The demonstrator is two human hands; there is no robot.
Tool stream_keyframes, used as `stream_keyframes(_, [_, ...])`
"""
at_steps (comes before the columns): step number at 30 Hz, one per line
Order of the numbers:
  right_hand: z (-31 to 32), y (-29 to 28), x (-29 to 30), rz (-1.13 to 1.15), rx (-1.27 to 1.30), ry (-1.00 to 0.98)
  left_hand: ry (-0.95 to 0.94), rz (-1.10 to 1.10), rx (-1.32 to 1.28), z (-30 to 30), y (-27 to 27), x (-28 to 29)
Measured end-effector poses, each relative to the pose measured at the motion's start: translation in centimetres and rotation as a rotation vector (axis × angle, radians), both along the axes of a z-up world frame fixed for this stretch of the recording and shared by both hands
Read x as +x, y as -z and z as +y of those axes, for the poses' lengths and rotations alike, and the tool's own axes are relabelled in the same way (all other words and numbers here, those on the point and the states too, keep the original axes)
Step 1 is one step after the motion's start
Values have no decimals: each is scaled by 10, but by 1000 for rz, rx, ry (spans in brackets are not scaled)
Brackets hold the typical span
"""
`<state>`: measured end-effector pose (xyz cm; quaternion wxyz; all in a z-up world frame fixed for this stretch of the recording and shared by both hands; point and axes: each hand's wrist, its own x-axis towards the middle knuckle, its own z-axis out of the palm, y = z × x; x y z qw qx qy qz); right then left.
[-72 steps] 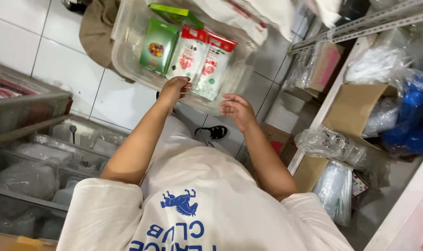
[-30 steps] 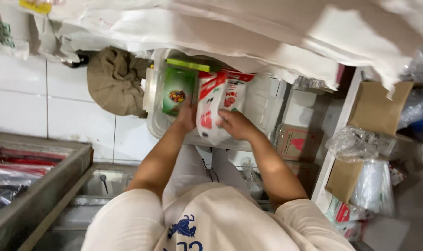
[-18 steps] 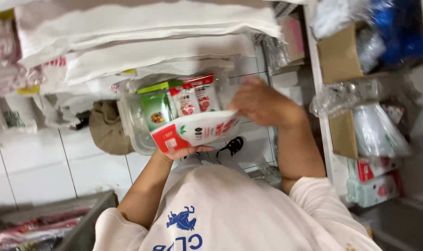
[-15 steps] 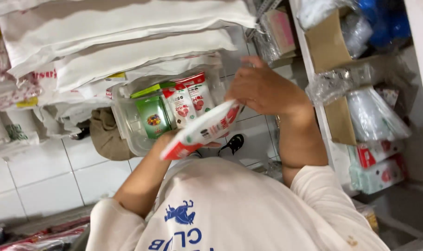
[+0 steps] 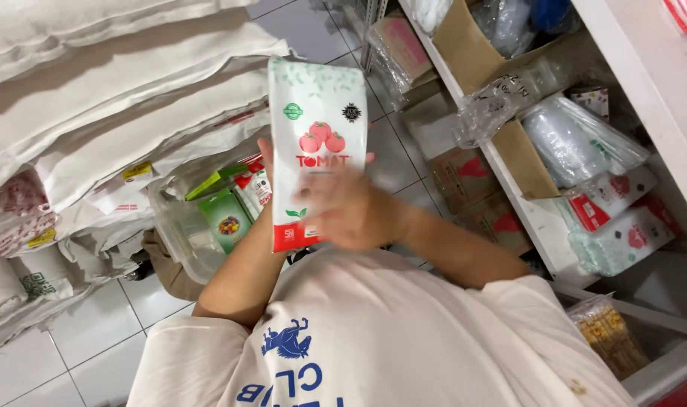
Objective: The person organizes shelves in a store by taking plastic-packaged items from a clear bin and stacking them on the shelf, then takes several small white packets from a pile and places them into the clear bin.
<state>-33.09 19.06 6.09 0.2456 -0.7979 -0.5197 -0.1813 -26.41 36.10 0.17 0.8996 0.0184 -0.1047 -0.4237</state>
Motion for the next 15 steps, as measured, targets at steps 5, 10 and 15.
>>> stream_keyframes(5, [-18, 37, -22, -113, -184, 112, 75, -24, 35, -44, 7, -10])
stream_keyframes(10, [-90, 34, 14, 1, -148, 364, -49, 17, 177, -101, 37, -13])
stream_keyframes(15, [-159, 40, 36, -8, -3, 781, -57, 74, 172, -140, 62, 1])
